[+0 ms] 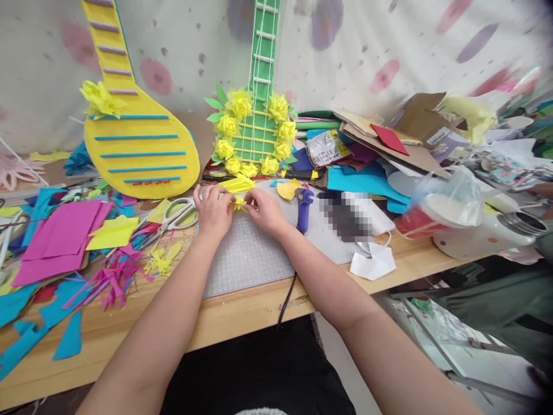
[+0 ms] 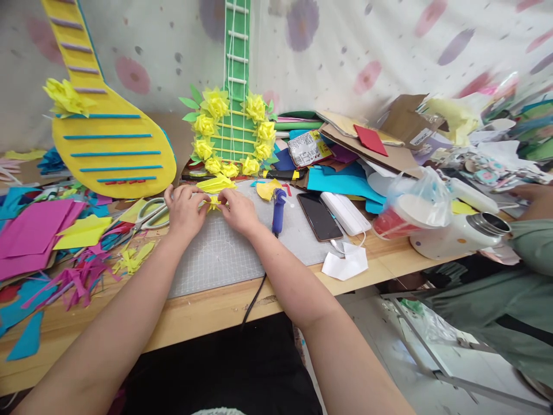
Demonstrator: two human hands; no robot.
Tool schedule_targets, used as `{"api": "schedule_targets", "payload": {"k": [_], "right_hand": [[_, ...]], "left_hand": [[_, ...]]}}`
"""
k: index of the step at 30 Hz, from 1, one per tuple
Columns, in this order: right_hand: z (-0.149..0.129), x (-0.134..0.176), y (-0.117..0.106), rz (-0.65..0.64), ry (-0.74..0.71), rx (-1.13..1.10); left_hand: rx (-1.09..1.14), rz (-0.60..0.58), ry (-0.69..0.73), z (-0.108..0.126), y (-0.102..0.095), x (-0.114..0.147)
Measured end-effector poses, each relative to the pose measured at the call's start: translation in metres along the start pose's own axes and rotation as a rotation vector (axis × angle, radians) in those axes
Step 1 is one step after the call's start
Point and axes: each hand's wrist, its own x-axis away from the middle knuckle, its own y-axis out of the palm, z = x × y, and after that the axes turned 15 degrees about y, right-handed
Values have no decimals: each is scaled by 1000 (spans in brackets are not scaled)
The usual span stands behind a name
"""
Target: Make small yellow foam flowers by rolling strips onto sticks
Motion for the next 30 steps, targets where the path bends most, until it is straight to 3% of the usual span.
{"api": "schedule_targets", "payload": {"k": [22, 30], "right_hand": [[5, -3, -2, -6, 53, -4], [9, -7, -4, 42, 104, -114]], "left_hand": [[5, -21, -65, -6, 0, 3], [10, 6, -175, -14, -3, 3]]}}
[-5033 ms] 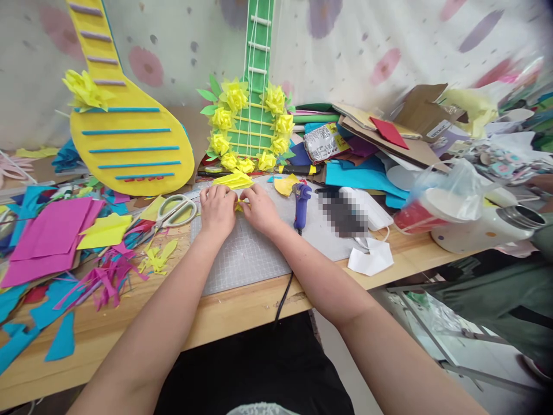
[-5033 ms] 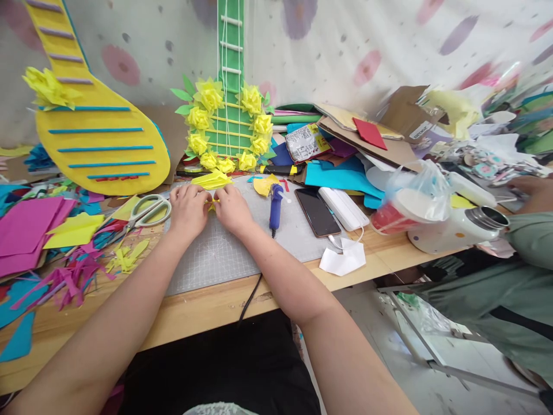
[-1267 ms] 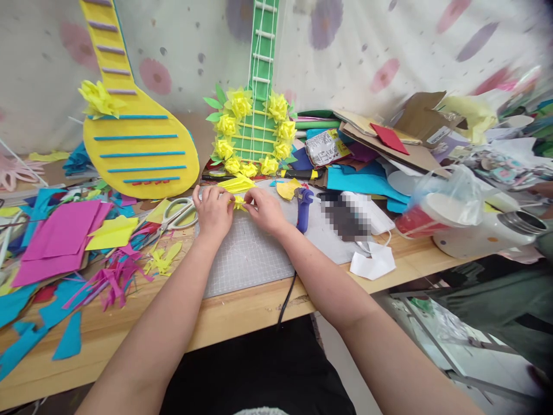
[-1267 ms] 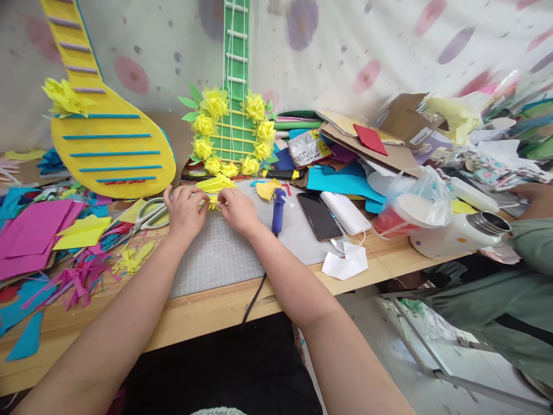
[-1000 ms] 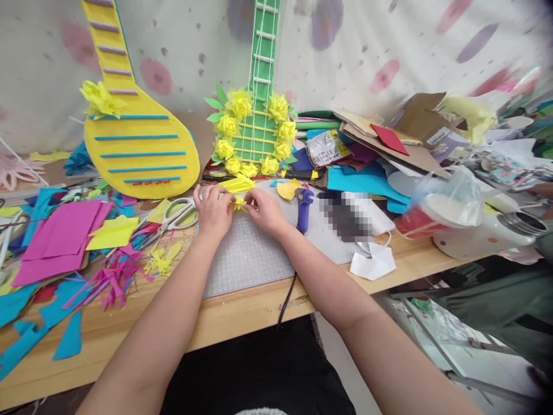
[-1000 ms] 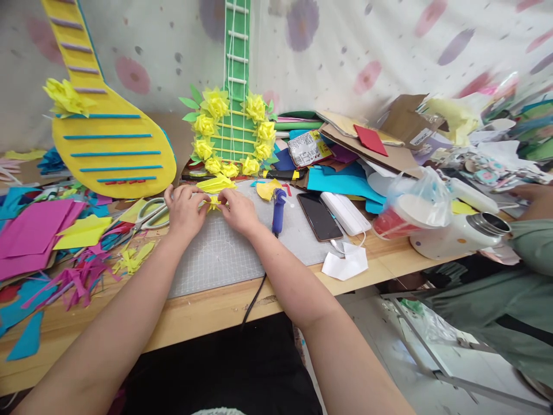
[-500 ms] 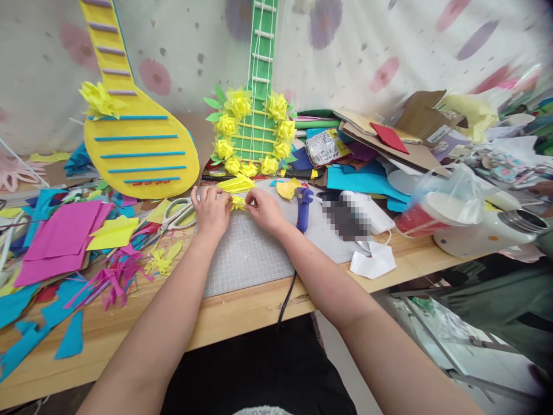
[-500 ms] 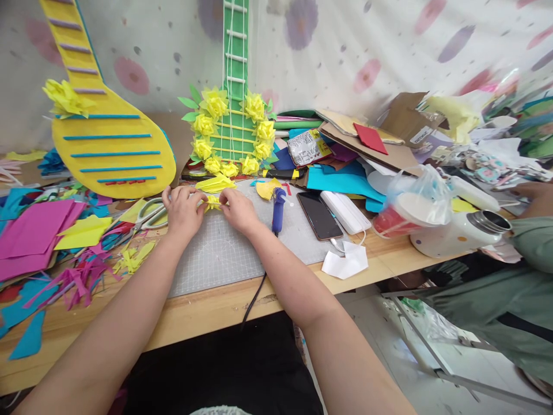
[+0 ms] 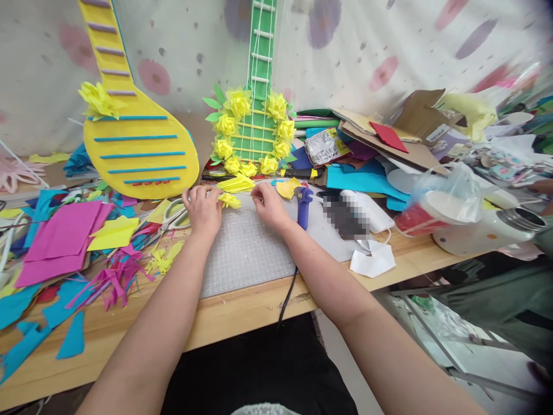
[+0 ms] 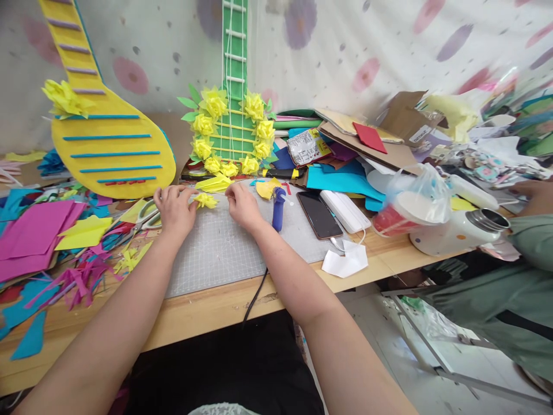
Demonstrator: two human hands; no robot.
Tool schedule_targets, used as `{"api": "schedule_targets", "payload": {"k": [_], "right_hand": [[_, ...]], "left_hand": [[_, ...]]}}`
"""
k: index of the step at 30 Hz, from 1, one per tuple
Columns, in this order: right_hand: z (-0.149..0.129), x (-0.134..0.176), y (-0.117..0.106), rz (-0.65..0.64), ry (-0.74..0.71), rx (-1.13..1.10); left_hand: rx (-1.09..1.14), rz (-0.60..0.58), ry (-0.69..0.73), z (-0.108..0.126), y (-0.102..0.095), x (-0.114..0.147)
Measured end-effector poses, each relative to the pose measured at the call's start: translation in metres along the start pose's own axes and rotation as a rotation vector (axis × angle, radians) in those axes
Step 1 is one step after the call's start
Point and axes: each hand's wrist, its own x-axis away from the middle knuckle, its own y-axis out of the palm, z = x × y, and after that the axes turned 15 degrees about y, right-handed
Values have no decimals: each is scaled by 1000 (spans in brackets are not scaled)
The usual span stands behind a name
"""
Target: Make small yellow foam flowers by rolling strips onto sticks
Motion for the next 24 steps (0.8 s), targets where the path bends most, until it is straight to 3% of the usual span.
{"api": "schedule_targets", "payload": {"k": [4, 9, 12, 17, 19, 24], "right_hand": [[1, -5, 4, 9, 170, -64], [-6, -2, 8, -80, 307, -2], [-12, 3, 13, -145, 315, 32], [-25, 9, 26, -168, 314, 44], [-28, 8, 30, -178, 318, 49], [-27, 6, 35, -183, 324, 25]], "left_hand": [[6, 78, -89, -1, -5, 3], [118, 118, -358, -7, -16, 6], [262, 48, -497, -10, -21, 6], [612, -186, -694, 5, -20, 14], [768, -169, -767, 17, -20, 17], [1118, 11, -1018, 39, -25, 14]]}}
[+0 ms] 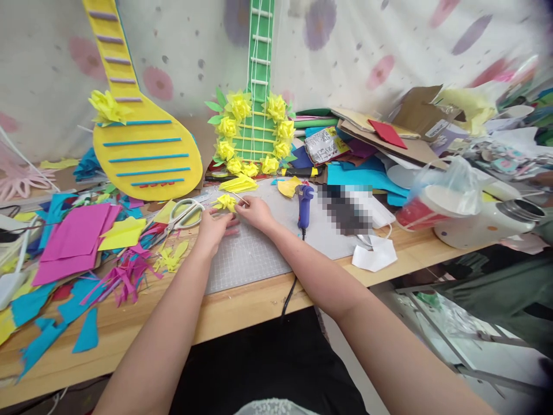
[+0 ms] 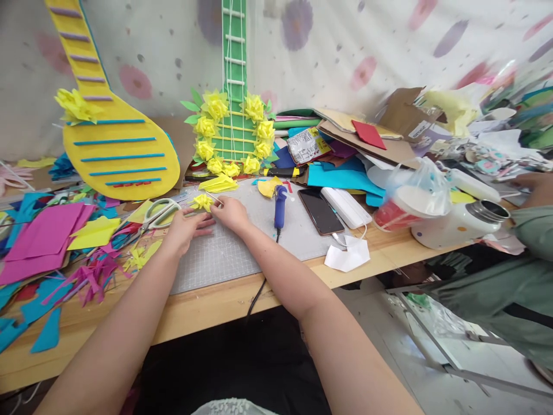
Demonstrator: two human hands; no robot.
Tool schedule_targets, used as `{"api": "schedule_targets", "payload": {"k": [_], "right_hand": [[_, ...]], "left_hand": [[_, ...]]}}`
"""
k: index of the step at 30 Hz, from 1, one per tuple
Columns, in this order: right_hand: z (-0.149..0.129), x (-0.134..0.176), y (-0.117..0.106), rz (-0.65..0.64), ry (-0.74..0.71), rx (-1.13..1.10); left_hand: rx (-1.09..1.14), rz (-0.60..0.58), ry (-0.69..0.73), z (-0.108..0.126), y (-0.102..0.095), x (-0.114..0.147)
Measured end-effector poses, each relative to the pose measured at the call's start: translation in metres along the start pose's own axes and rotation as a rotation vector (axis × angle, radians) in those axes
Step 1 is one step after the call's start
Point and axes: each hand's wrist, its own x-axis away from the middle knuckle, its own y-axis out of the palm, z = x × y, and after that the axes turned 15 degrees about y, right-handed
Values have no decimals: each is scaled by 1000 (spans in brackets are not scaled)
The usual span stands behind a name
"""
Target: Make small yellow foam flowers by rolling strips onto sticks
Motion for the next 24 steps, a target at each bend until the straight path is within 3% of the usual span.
{"api": "schedule_targets", "payload": {"k": [6, 14, 24], "right_hand": [[10, 4, -3, -27, -97, -105], [12, 10, -7, 36, -115, -5], [12, 13, -9, 0, -143, 5]], "left_hand": [[269, 46, -22, 4, -2, -5], [156, 34, 17, 1, -2, -4], [192, 50, -13, 5, -4, -7]]}}
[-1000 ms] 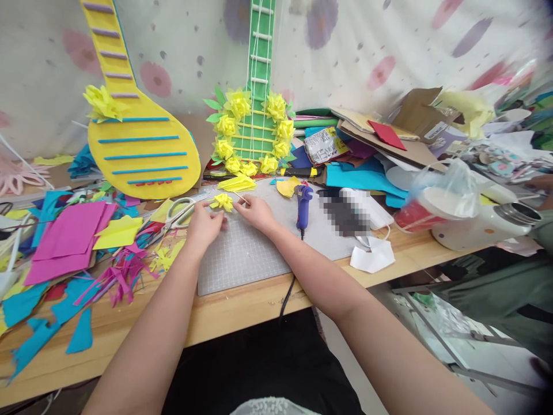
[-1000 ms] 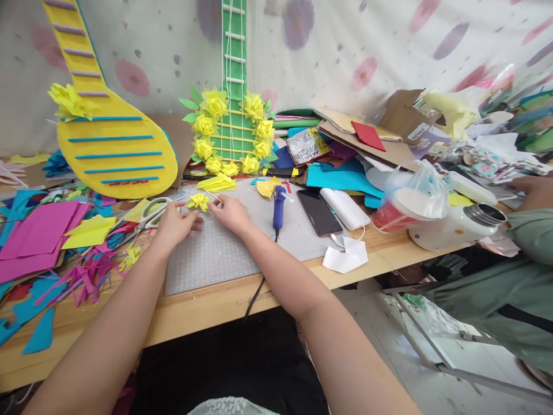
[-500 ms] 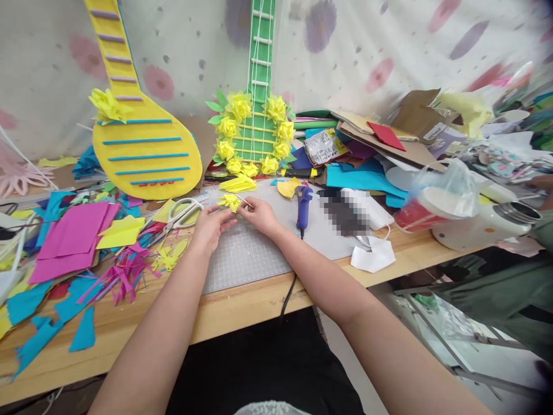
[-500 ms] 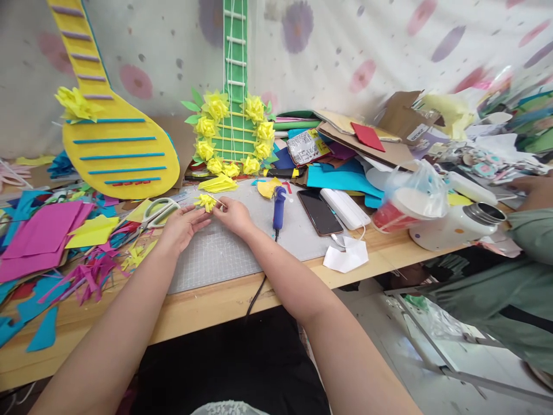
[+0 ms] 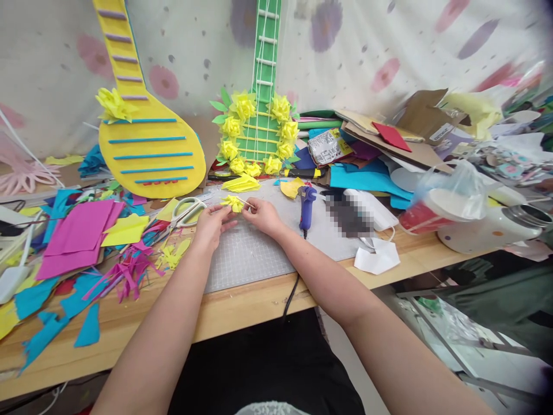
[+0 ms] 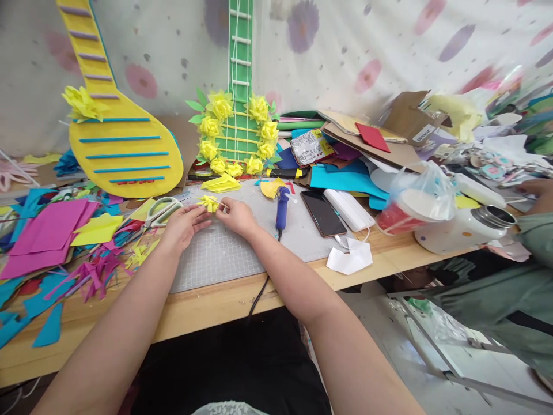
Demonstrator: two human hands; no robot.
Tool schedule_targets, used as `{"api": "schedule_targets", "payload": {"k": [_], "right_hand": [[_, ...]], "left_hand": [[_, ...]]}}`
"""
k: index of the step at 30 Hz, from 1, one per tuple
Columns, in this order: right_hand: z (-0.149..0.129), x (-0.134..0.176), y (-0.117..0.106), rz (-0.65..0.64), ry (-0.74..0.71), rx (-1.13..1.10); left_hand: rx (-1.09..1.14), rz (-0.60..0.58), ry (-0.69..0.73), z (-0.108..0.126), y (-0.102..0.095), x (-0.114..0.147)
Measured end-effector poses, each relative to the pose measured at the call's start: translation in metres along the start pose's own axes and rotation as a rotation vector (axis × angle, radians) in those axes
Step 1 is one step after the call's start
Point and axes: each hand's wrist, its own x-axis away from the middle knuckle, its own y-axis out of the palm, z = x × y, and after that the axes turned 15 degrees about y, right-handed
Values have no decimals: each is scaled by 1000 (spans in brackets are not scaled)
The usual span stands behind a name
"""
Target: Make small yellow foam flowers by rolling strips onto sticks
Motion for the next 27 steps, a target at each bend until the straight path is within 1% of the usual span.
{"api": "schedule_targets", "payload": {"k": [4, 7, 10, 13, 17, 22, 27], "right_hand": [[0, -1, 0, -17, -27, -6], [1, -1, 1, -61, -66, -35], [1, -1, 2, -86, -84, -60], [1, -1, 1, -84, -67, -57], [2, -2, 1, -44, -46, -44], [5, -4, 1, -16, -49, -36], [4, -3, 0, -20, -59, -30]], "left_hand": [[-10, 14, 57, -5, 2, 1], [-44, 12, 119, -10, 4, 2], [-70, 56, 152, -12, 6, 1], [-66, 76, 163, -13, 5, 0], [-65, 72, 172, -12, 2, -1], [-35, 78, 157, -11, -2, -5], [116, 72, 25, -7, -5, -9]]}}
